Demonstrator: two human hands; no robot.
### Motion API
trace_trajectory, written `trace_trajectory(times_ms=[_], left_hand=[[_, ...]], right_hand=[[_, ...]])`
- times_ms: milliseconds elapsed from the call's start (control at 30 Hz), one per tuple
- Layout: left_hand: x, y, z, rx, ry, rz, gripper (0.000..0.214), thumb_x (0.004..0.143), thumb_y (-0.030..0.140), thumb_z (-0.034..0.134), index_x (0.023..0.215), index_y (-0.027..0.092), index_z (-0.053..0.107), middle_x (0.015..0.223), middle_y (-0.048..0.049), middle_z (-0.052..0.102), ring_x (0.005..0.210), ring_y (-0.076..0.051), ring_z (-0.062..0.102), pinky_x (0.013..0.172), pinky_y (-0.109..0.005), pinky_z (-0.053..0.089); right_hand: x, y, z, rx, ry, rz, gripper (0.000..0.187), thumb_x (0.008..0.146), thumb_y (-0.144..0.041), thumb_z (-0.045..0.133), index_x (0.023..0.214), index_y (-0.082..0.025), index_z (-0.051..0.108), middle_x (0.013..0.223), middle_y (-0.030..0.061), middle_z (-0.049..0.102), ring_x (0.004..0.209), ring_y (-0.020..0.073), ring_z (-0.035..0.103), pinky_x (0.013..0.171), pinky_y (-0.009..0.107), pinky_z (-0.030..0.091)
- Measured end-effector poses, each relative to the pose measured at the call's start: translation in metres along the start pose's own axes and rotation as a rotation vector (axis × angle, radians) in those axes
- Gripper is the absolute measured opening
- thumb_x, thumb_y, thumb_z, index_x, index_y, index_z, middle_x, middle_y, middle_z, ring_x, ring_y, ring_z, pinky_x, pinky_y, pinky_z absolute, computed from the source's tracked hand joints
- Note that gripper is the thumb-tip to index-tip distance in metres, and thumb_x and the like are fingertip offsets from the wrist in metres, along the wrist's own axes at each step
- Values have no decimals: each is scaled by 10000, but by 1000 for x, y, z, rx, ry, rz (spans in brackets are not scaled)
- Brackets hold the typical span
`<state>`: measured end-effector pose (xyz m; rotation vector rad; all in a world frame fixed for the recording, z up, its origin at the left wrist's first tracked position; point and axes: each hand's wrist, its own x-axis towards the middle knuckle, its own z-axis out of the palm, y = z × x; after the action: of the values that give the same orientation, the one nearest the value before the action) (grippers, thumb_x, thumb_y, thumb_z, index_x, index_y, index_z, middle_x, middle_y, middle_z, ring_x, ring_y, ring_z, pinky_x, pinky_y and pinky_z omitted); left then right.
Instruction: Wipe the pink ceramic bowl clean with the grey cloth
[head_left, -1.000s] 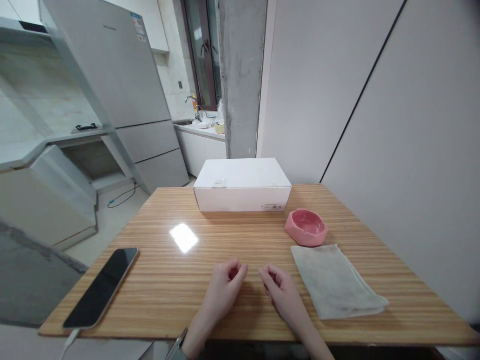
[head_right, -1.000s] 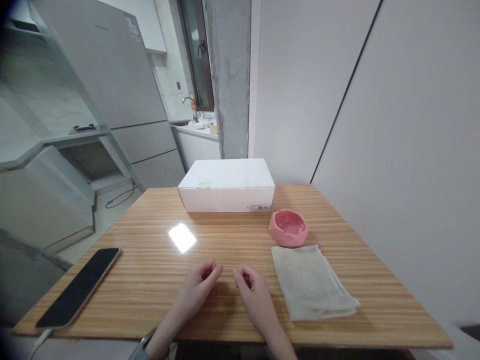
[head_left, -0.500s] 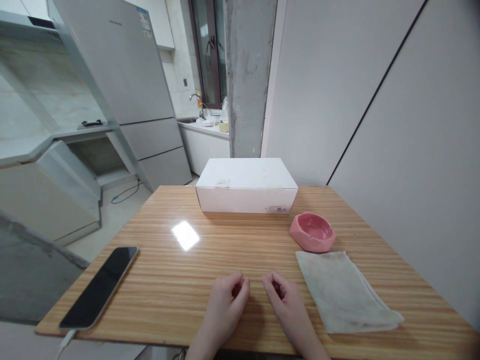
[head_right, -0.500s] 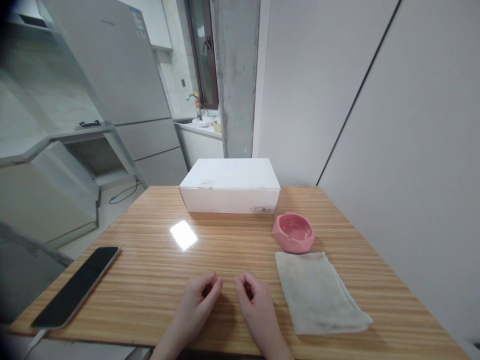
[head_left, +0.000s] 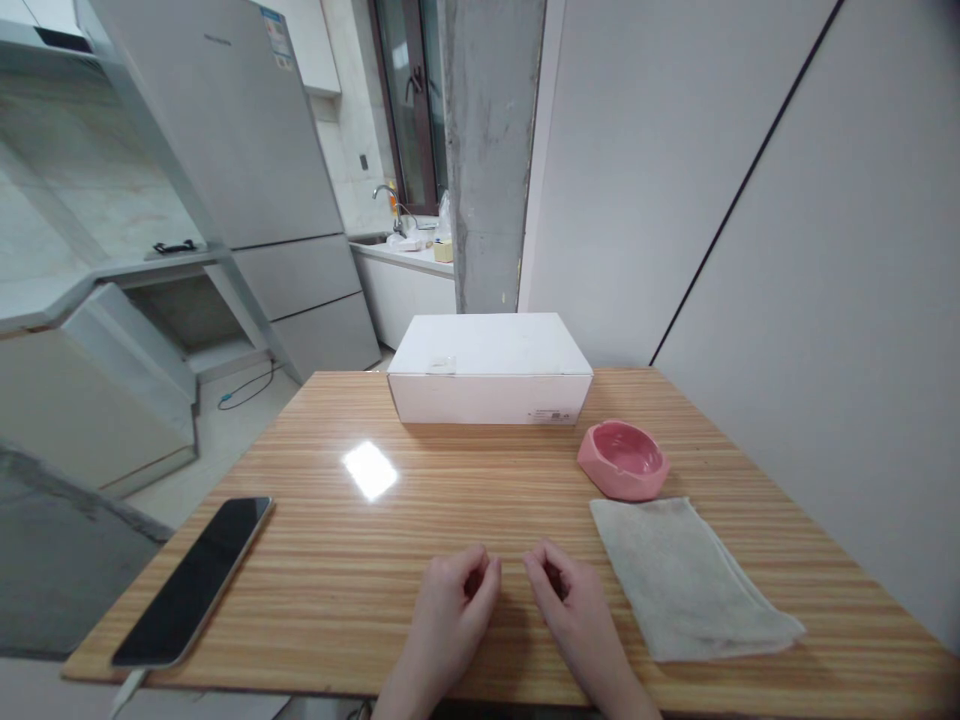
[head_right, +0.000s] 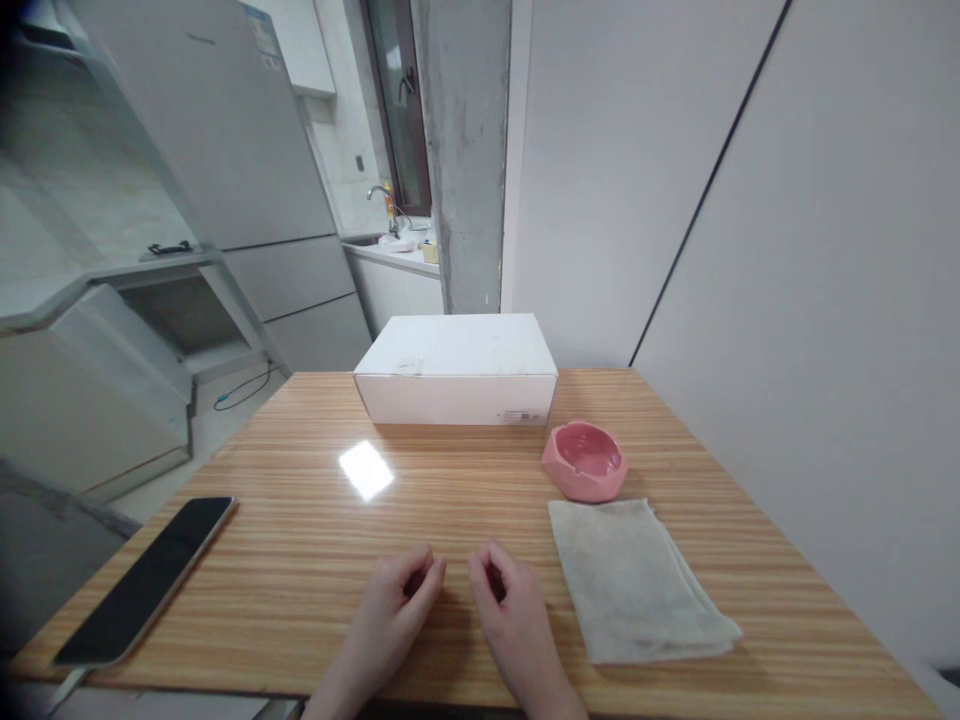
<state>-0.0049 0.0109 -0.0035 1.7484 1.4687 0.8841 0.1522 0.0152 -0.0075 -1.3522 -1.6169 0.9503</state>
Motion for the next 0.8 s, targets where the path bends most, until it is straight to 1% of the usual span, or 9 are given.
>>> trace_trajectory(times_ms=[367, 667, 800], left_hand=[[-1, 1, 1, 17, -9, -2, 375, 912, 348, 394, 573, 197, 339, 535, 43, 373, 535, -104, 373, 547, -252, 227], [1, 0, 1, 51, -16, -11, 374, 909, 359, 383, 575, 198, 328, 536, 40, 380, 539, -106, 382, 550, -249, 232], [0, 2, 1, 40, -16, -14, 375, 906, 359, 381, 571, 199, 325, 531, 40, 376, 534, -107, 384, 546, -249, 233]], right_hand=[[-2, -1, 0, -1, -10, 8, 386, 925, -468, 395, 630, -219, 386, 575, -54, 355, 537, 124, 396, 533, 257, 284], [-3, 9, 2, 6, -37, 10, 361, 925, -451, 404, 655, -212, 422, 587, -51, 375, 553, 128, 417, 537, 252, 301], [-3, 7, 2, -7, -23, 20, 377, 923, -469, 390, 649, -212, 420, 585, -47, 384, 554, 132, 420, 536, 256, 300]])
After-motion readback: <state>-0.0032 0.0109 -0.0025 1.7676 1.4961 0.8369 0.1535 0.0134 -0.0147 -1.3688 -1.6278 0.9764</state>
